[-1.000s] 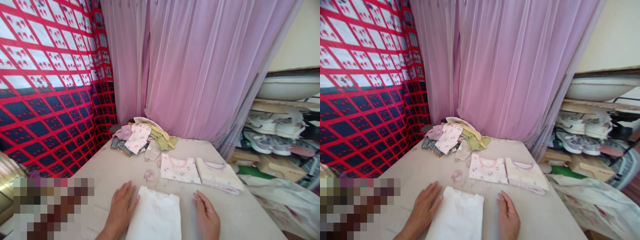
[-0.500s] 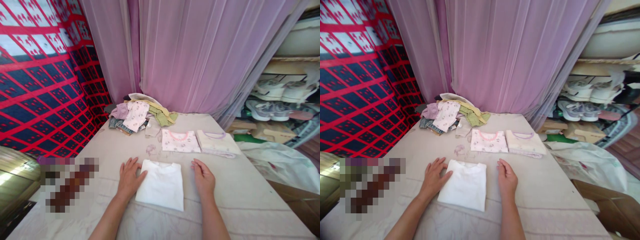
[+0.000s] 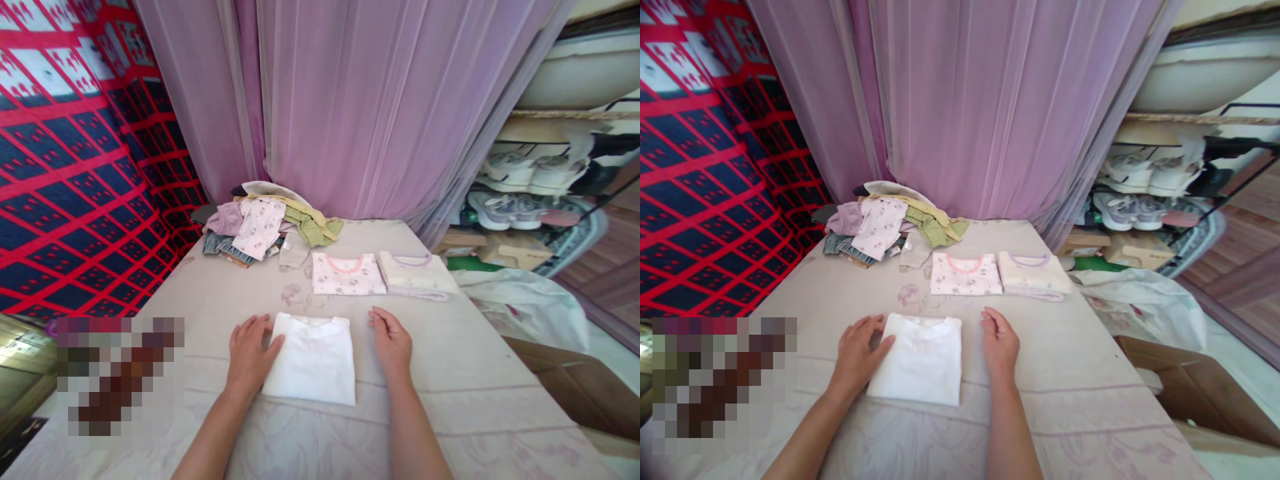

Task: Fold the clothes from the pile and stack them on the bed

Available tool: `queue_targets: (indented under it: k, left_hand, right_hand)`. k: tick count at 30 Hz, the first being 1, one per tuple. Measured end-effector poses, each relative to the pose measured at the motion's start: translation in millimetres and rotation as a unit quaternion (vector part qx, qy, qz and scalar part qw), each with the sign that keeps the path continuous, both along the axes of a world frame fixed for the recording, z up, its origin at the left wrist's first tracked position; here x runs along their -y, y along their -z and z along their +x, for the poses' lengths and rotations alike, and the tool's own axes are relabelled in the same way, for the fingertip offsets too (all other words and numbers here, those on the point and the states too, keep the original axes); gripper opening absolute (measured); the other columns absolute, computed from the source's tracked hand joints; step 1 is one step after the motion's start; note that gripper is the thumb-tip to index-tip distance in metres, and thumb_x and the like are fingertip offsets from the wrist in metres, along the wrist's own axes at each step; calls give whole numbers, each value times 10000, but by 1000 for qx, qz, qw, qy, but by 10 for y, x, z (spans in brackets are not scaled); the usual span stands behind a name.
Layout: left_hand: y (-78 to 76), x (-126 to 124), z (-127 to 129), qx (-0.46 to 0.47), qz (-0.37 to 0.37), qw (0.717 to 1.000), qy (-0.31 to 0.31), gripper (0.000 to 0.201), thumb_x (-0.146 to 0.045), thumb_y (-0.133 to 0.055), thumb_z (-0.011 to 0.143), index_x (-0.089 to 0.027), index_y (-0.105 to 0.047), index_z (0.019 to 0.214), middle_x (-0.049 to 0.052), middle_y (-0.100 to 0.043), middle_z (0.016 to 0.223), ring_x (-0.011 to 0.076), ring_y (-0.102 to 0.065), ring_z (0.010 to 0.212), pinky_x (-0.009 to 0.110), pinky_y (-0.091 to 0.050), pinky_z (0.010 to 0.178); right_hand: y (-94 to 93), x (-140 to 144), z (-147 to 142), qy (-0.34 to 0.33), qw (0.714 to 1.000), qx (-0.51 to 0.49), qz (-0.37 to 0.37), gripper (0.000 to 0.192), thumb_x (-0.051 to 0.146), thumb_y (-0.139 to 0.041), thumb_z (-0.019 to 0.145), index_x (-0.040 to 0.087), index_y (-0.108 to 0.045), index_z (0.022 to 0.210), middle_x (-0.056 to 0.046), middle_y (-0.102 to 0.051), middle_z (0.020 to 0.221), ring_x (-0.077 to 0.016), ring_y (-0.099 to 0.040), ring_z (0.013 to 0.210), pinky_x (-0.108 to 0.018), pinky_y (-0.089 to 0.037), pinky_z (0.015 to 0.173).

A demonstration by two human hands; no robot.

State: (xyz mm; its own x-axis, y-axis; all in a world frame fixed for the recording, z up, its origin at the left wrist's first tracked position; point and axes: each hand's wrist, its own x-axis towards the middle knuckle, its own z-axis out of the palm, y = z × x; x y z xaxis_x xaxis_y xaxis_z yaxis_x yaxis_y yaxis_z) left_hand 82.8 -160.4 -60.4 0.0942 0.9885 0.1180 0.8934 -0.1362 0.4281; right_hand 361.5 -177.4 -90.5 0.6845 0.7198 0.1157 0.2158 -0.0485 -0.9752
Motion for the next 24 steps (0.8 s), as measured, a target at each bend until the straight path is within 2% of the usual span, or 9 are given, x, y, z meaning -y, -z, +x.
queue_targets:
  k: [2,4,11,13,15,17,19,22,24]
  left_hand:
    - [6,12,-1,-36,24,999,-30,371,-451,-518,821,-208,-618,1083,102,-516,1363,293,-363,1315,506,-185,1096]
    - [16,11,-6,-57,22,998,-33,395,-461,-517,824,-218,-619,1118,103,-483,1395,297,-329,1336,511,-178,1096]
    - [1,-10,1,9,-28,999,20,254,-367,-483,841,-252,-655,989,53,-531,1360,292,-342,1339,569,-103,1098]
    - [-10,8,21,65,-28,997,40,265,-365,-464,843,-246,-640,1002,50,-623,1232,277,-453,1252,541,-176,1091]
    - [-9,29,53,142,-48,987,49,286,-401,-452,848,-235,-614,1015,39,-693,1032,241,-592,1048,451,-361,999]
    - [-4,45,93,241,-83,966,39,315,-453,-467,841,-222,-582,1022,17,-701,875,199,-641,833,342,-481,805]
    - [-18,52,126,339,-129,932,9,397,-490,-525,808,-209,-535,1089,9,-701,815,179,-642,719,287,-495,664]
    - [-122,58,136,458,-236,856,-34,590,-495,-628,742,-171,-473,1210,45,-716,857,180,-656,700,286,-508,637]
    - [-230,66,116,506,-312,803,-41,618,-497,-673,706,-146,-515,1190,81,-718,923,190,-671,757,297,-521,684]
  right_hand:
    - [8,-6,4,-3,1000,0,3,426,478,-521,718,156,-694,936,-99,-738,873,-217,-686,725,-353,-532,731]
    - [18,-10,8,-6,1000,5,4,419,476,-519,724,160,-697,934,-95,-739,870,-215,-685,728,-347,-532,729]
    - [21,-4,19,-15,1000,17,-9,397,452,-506,733,173,-698,941,-85,-739,894,-212,-687,754,-349,-521,763]
    - [15,-2,19,-14,1000,22,-9,401,460,-507,731,175,-701,936,-84,-738,893,-212,-687,751,-349,-519,761]
    - [9,-2,18,-12,1000,24,-7,405,470,-508,732,175,-704,928,-84,-739,881,-210,-685,740,-343,-520,747]
    - [5,-4,17,-11,1000,22,-4,402,473,-509,732,175,-705,917,-82,-740,867,-208,-684,729,-338,-521,732]
    - [1,-6,15,-13,1000,20,0,395,466,-507,736,176,-704,916,-80,-741,863,-206,-684,725,-336,-522,729]
    - [-3,-9,16,-15,1000,14,3,393,453,-498,739,171,-701,924,-83,-741,864,-205,-685,723,-335,-525,728]
    - [-3,-11,18,-15,1000,9,5,389,448,-498,739,169,-701,921,-85,-740,867,-205,-685,722,-335,-526,727]
